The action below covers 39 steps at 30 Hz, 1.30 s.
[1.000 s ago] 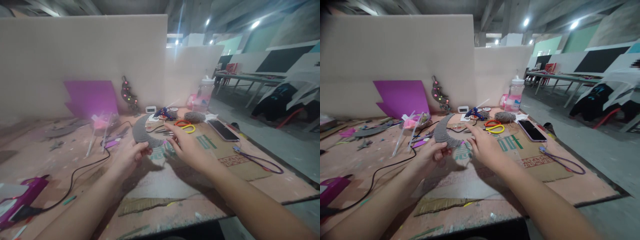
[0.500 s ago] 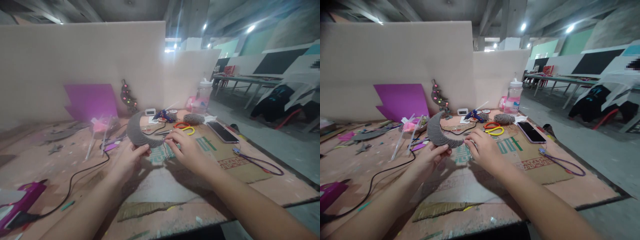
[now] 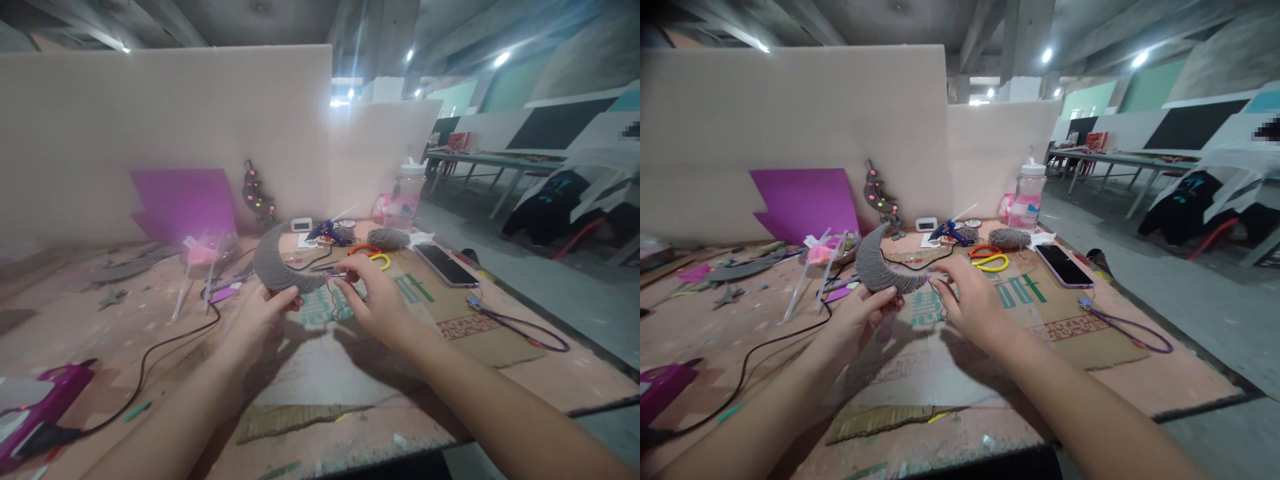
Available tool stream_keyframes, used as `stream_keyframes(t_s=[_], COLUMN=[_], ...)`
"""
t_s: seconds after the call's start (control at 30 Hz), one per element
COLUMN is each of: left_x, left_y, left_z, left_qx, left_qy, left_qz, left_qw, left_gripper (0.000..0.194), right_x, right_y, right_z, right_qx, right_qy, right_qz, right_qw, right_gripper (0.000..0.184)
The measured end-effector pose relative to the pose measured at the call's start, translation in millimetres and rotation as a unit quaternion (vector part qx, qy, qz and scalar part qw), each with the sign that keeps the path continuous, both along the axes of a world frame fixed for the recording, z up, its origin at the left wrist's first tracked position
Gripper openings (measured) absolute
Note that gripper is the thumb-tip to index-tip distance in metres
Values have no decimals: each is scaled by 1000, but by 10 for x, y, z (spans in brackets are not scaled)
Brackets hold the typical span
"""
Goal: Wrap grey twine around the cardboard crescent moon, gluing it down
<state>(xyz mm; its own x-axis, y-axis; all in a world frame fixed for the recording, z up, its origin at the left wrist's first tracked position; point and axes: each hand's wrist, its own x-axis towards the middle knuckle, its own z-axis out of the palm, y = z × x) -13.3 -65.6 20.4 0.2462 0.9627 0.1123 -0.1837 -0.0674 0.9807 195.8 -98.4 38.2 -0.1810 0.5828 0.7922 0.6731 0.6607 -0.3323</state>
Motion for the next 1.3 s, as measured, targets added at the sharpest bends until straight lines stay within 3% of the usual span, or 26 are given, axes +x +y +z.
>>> stream_keyframes(t_s=[0.1, 0.37, 0.5, 0.67, 0.73, 0.83, 0.93, 1.3], left_x=[2, -13, -1, -3, -4, 15, 56, 110], left_y=[-25, -46, -31, -34, -67, -153, -230, -304], left_z=[26, 5, 35, 85, 95, 104, 102, 103], left_qx=[-3, -23, 8, 52, 81, 91, 90, 198], left_qy=[11, 41, 17, -11, 10, 73, 91, 149], left_qz=[1, -7, -1, 56, 64, 11, -11, 71], left_qw=[1000, 999, 1000, 997, 995, 993, 992, 966], left_gripper=[30, 35, 34, 79, 70, 39, 33, 22], right_x=[13, -4, -80, -156, -168, -175, -183, -198], right_y=[5, -15, -40, -69, -79, -87, -88, -122], right_z=[-7, 17, -11, -17, -18, -38, -74, -97], right_qx=[9, -63, -101, -120, -121, -126, -135, -134], right_qy=[2, -13, 19, 43, 47, 40, 29, -5], right_qz=[-4, 1, 23, 51, 56, 54, 56, 70], right_qw=[1000, 998, 994, 990, 990, 990, 989, 988], right_gripper=[7, 15, 12, 11, 11, 11, 12, 12])
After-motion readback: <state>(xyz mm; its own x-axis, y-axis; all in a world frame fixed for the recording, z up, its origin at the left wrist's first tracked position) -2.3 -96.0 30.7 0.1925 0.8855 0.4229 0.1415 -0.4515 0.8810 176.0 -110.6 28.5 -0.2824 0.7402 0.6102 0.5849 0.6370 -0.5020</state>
